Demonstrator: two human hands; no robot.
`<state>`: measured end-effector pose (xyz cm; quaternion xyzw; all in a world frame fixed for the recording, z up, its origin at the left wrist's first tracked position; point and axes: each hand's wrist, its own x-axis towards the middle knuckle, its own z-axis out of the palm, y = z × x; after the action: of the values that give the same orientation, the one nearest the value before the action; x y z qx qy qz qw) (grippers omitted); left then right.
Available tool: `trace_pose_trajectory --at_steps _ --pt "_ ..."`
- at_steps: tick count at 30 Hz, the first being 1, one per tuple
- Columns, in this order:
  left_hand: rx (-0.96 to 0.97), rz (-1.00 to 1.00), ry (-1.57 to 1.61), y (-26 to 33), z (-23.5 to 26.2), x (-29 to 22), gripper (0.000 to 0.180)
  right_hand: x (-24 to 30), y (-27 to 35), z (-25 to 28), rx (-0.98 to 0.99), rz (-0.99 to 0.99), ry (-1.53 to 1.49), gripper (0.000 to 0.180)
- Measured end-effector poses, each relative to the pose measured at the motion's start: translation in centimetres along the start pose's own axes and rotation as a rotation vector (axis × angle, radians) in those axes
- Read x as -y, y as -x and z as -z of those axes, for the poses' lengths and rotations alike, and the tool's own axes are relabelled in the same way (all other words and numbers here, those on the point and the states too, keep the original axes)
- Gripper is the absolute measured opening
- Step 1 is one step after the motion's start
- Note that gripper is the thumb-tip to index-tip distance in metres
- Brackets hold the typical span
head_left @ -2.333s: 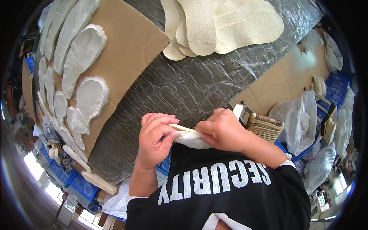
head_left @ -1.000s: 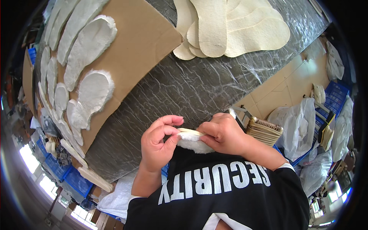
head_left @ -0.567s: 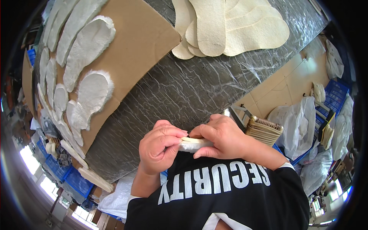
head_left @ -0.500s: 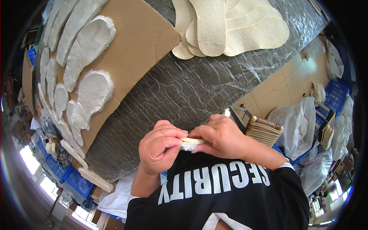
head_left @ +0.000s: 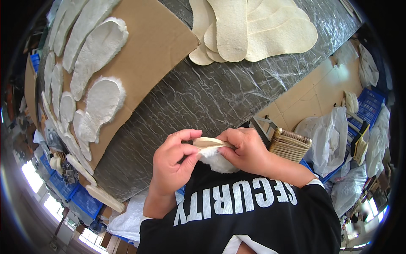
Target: Assembling shoe insoles by manually aligning and pressing white padding onto the insole base.
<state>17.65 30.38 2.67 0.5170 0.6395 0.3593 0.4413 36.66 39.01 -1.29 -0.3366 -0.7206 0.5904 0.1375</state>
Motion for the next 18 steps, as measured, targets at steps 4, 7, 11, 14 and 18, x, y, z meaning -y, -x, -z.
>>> trace_pose_trajectory --at_steps 4,7,11,14,18 --pt "-0.082 0.069 0.202 -0.2 -0.3 0.8 0.005 -0.2 -0.3 0.0 -0.018 0.11 0.014 0.017" --pt "-0.102 0.14 0.253 -0.1 -0.3 0.7 0.005 -0.2 -0.3 0.3 -0.002 0.14 0.013 0.017" --pt "-0.092 0.123 0.27 -0.5 -0.2 0.5 0.005 -0.3 -0.3 0.4 0.027 0.177 0.009 0.017" --pt "-0.077 0.071 0.235 -0.8 -0.2 0.6 0.005 0.1 -0.5 0.9 0.039 0.19 0.025 0.017" --pt "-0.017 -0.087 0.103 -1.1 0.3 0.5 0.005 0.5 -1.0 1.3 0.074 0.194 -0.015 0.018"
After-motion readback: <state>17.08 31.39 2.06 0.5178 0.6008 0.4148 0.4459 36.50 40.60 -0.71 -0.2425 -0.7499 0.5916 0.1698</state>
